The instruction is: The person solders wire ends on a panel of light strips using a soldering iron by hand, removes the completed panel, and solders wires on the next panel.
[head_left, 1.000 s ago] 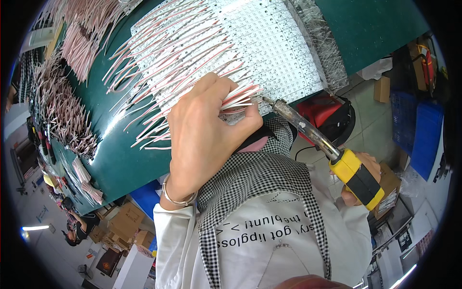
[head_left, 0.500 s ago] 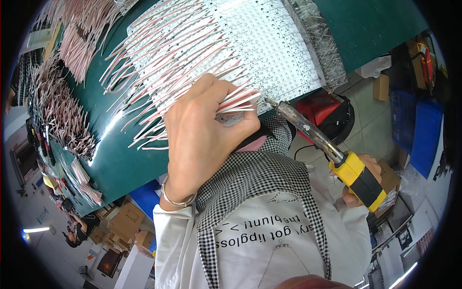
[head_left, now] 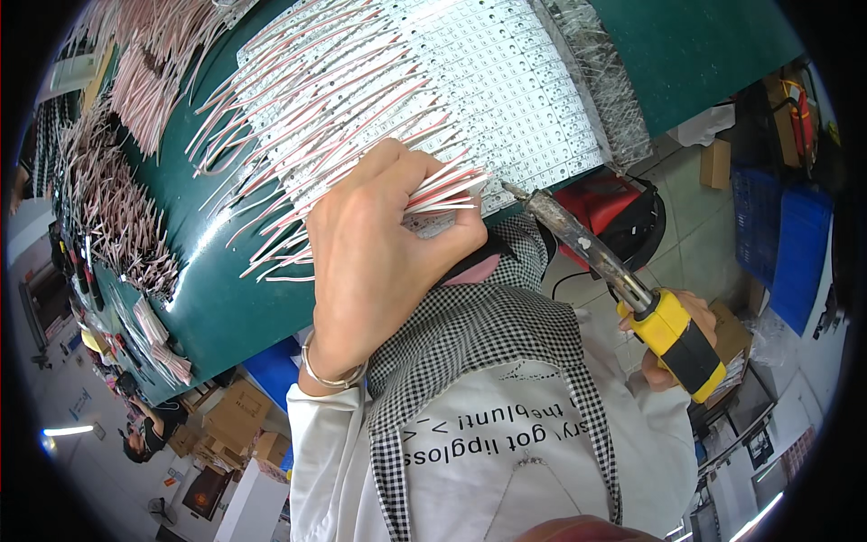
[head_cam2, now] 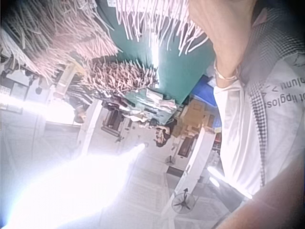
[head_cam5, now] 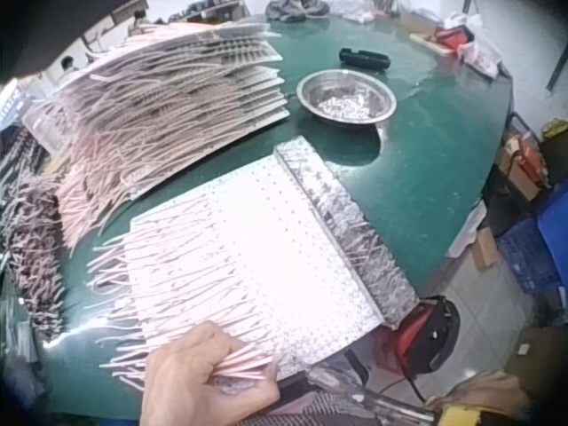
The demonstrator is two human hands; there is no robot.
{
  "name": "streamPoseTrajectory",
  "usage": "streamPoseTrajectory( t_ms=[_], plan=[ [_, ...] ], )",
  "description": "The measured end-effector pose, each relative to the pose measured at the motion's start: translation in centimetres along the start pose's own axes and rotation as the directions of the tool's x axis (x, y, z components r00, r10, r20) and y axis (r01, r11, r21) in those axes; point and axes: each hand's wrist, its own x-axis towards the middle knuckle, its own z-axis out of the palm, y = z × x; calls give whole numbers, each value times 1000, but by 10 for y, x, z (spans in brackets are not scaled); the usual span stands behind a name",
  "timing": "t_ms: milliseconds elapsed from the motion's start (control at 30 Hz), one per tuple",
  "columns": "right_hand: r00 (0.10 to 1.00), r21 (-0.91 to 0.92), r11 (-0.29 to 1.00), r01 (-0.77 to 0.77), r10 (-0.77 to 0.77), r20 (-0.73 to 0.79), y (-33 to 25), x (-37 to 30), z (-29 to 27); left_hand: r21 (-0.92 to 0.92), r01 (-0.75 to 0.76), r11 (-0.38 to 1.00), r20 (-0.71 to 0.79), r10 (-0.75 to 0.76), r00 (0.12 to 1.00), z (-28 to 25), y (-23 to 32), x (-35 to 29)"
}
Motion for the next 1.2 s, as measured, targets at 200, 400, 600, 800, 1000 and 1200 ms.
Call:
streamPoseTrajectory(
  t_ms=[200,400,600,800,1000,1200],
  plan=[
    [999,-30,999,20,-21,-37,1,2,1,14,19,1000,3,-19,1000,-1,1,0],
    [964,201,978,-47,97,-248,13,-47,9,-190,113,975,175,-80,981,-19,-2,5],
    [891,332,911,-247,347,-291,8,-49,5,-147,32,989,142,-11,990,-35,-5,13],
    [952,93,978,-185,201,-232,7,-45,-24,-28,-50,998,31,50,998,-30,7,24],
    [927,-76,973,-218,182,-329,-12,-47,-25,-128,61,990,248,-27,968,4,33,35],
    [911,158,987,-40,101,-400,3,-52,6,-72,-67,995,181,79,980,23,33,41]
  ],
)
